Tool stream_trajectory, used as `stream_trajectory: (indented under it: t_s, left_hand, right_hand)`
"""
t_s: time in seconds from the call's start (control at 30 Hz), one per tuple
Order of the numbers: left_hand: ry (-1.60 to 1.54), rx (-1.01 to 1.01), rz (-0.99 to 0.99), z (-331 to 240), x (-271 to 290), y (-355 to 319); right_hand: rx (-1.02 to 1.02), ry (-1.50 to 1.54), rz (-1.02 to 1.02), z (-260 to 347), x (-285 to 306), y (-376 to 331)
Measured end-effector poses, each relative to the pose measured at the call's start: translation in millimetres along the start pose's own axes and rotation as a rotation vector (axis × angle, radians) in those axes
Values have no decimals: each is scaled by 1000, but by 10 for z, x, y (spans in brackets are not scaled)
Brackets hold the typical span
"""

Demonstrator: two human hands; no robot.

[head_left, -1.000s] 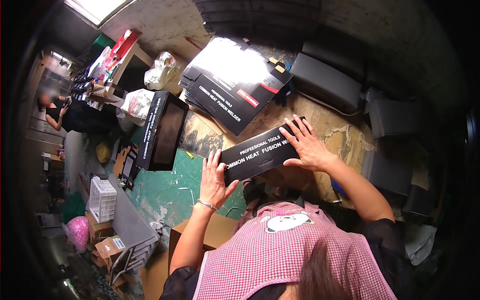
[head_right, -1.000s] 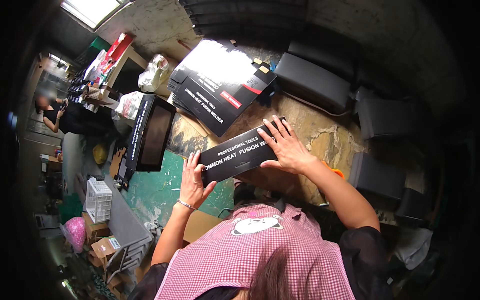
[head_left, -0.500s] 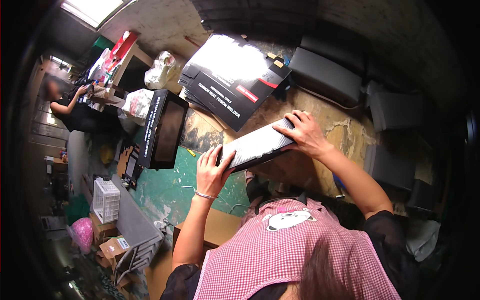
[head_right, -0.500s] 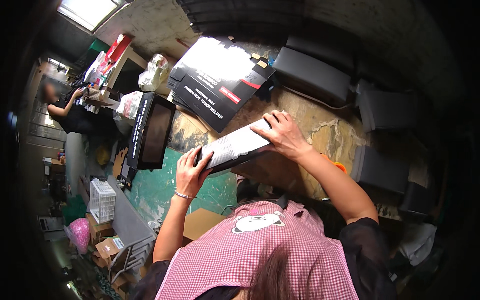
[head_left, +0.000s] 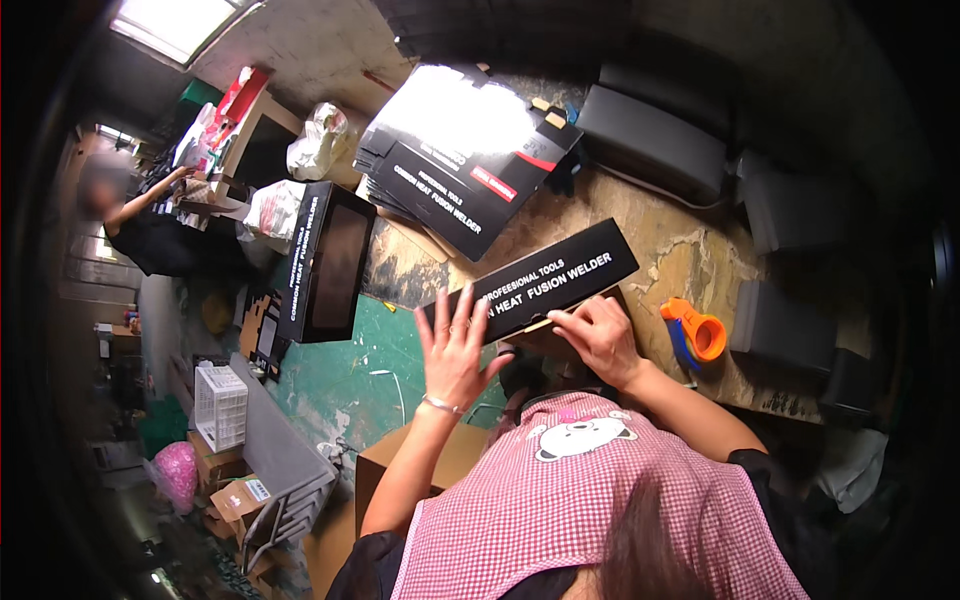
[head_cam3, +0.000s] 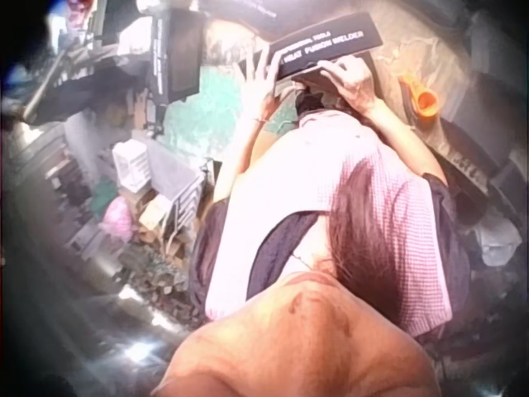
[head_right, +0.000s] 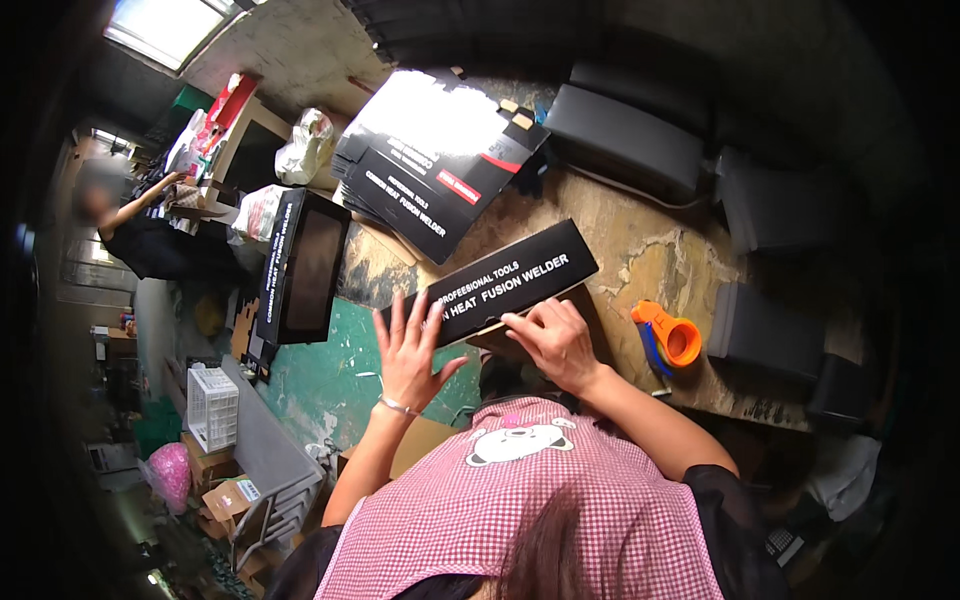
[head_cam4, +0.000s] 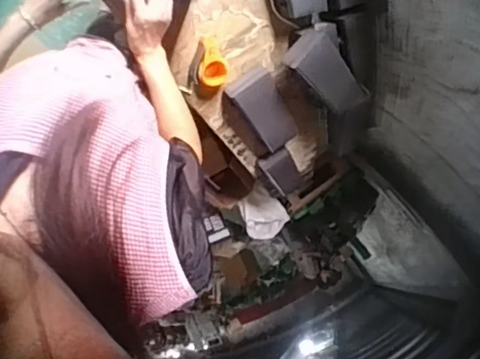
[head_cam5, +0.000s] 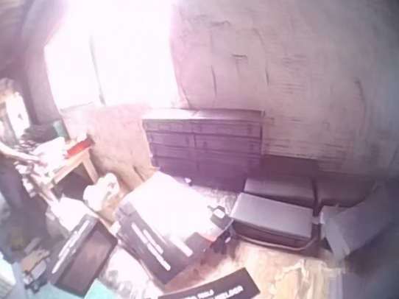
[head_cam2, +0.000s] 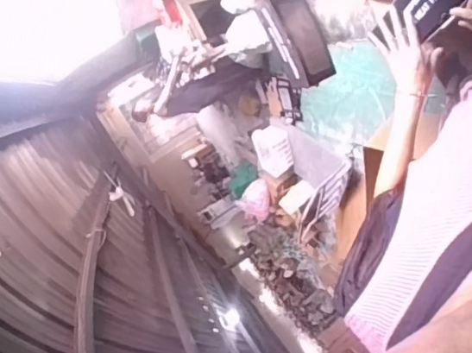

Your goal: Folding and assembling product boxes for heat fusion welders.

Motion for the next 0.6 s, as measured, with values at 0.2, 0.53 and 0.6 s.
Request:
stream_trajectory:
  t_s: [0.2, 0.53, 0.6]
  left_hand:
    - [-84, -8, 30, -282, -138, 529]
    - [-95, -42, -189, -353, -18, 580]
    - [-97, -30, -210, -310, 5, 570]
  right_hand:
    - [-792, 736, 33, -189, -325, -146]
    - [-822, 975, -428, -368, -128, -330]
    - [-826, 929, -319, -391, -131, -337]
Point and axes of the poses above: each hand's wrist, its own y-axis towards the middle knuckle, its own x-axis out of the back of the hand, z = x × y, the point moved 9 cm from there along y, towards the middle knuckle, and after that the axes turned 6 degrees about y, right-handed, at the moved point
